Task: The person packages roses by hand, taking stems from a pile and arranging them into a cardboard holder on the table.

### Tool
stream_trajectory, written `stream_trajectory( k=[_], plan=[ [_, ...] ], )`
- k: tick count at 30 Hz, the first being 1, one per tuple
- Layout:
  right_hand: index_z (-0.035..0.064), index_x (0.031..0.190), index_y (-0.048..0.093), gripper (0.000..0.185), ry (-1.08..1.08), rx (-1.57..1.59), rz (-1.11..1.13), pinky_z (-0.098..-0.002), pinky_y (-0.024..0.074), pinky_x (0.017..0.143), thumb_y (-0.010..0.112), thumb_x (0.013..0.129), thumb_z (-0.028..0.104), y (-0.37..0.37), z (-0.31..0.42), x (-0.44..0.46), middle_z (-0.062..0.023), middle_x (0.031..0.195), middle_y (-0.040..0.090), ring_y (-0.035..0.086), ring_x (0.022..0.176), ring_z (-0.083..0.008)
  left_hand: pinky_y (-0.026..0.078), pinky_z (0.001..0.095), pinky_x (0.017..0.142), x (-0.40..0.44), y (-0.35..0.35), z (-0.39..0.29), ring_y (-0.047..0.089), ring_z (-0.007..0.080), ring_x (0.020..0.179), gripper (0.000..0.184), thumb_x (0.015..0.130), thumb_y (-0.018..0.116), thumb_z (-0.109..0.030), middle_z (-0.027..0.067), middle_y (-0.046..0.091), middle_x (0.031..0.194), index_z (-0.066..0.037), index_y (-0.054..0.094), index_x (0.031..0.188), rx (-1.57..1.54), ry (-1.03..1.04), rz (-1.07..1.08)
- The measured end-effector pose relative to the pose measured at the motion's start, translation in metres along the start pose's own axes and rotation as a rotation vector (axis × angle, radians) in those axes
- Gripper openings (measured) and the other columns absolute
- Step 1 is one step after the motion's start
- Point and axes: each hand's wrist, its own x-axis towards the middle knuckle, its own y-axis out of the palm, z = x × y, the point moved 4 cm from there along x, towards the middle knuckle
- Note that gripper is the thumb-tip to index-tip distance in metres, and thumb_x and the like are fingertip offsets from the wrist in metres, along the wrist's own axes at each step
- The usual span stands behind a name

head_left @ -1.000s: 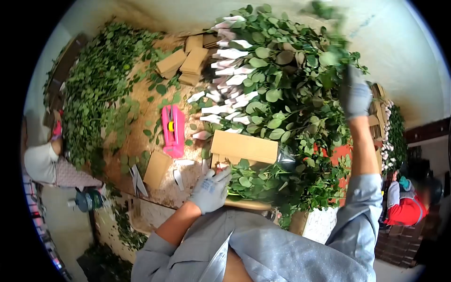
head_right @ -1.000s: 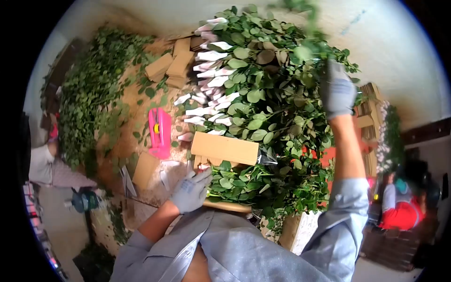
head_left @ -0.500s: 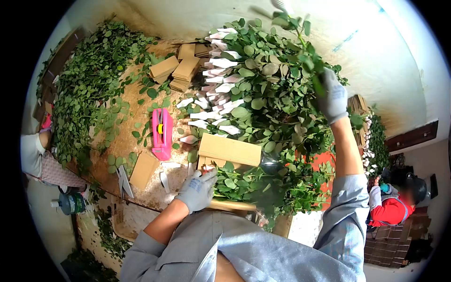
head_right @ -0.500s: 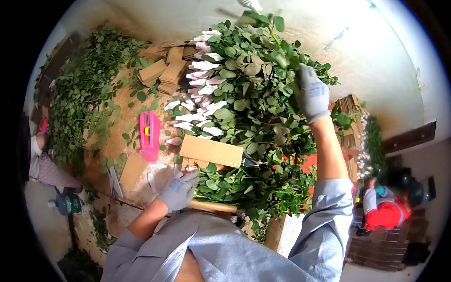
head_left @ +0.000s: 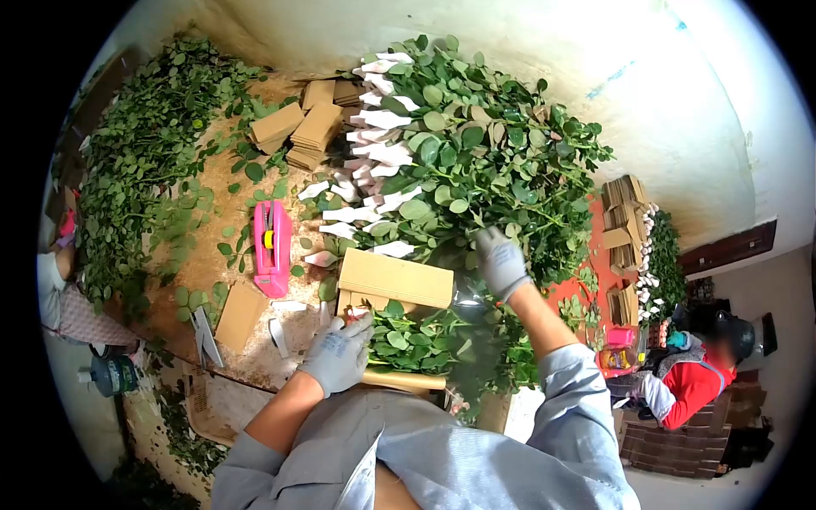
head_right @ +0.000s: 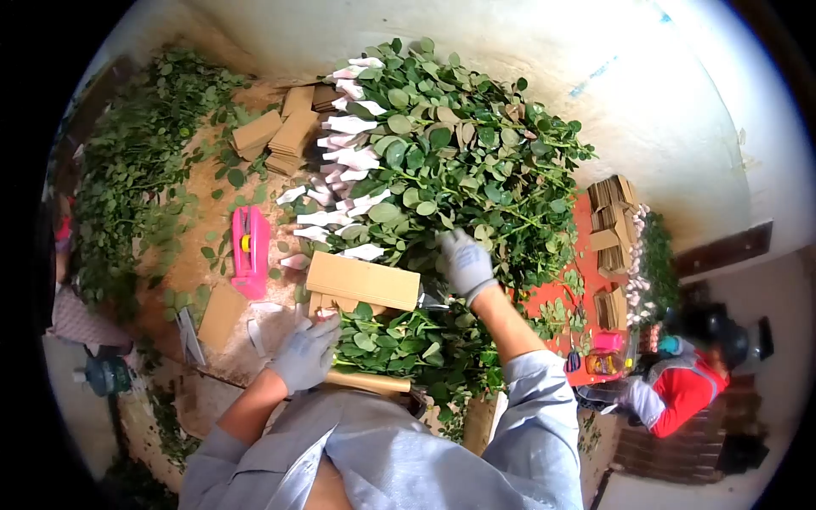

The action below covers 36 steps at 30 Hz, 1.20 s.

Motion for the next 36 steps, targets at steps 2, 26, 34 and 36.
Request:
stream_trajectory(
  k=[2, 26, 34, 36],
  plan=[
    [0.0099, 0.120, 0.060, 0.028, -0.004, -0.036, 0.046, -0.0451, 0.0581, 0.078, 0.058, 0.092, 0.011, 0.033, 0.000, -0.014, -0.0161, 0.113, 0.064, 0.069, 0.100, -0.0350, 0.051, 0.0407, 0.092, 0.000, 0.001, 0.001, 0.058, 0.0273, 0.099, 0.043, 0.091, 0.058, -0.021, 0.0041, 0.059, 0.146, -0.006, 0.071, 0.129, 0.088, 0.031, -0.025],
    [0.0061, 0.119, 0.063, 0.029, 0.078, -0.440, 0.211, -0.0428, 0.0580, 0.088, 0.056, 0.091, 0.009, -0.115, -0.041, 0.042, -0.0169, 0.114, 0.070, 0.069, 0.104, -0.0354, 0.048, 0.0425, 0.100, 0.001, -0.007, -0.004, 0.060, 0.0284, 0.097, 0.043, 0.089, 0.058, -0.018, 0.0061, 0.061, 0.145, -0.003, 0.071, 0.126, 0.091, 0.055, -0.028],
    [0.0077, 0.110, 0.068, 0.023, 0.089, 0.088, -0.549, -0.0422, 0.0573, 0.087, 0.056, 0.092, -0.001, -0.119, -0.088, 0.050, -0.0167, 0.096, 0.074, 0.072, 0.088, -0.0319, 0.043, 0.0442, 0.108, -0.003, 0.000, 0.002, 0.059, 0.0281, 0.102, 0.043, 0.091, 0.056, -0.021, 0.0052, 0.062, 0.144, -0.006, 0.071, 0.128, 0.034, -0.004, -0.019],
    [0.0063, 0.111, 0.064, 0.019, 0.092, 0.149, -0.906, -0.0407, 0.0586, 0.072, 0.053, 0.097, 0.000, -0.176, -0.095, 0.048, -0.0135, 0.096, 0.073, 0.071, 0.076, -0.0253, 0.050, 0.0445, 0.099, 0.000, -0.004, -0.003, 0.060, 0.0351, 0.109, 0.040, 0.087, 0.062, -0.014, 0.0137, 0.059, 0.144, -0.003, 0.069, 0.125, 0.068, 0.025, 0.005]
  ],
)
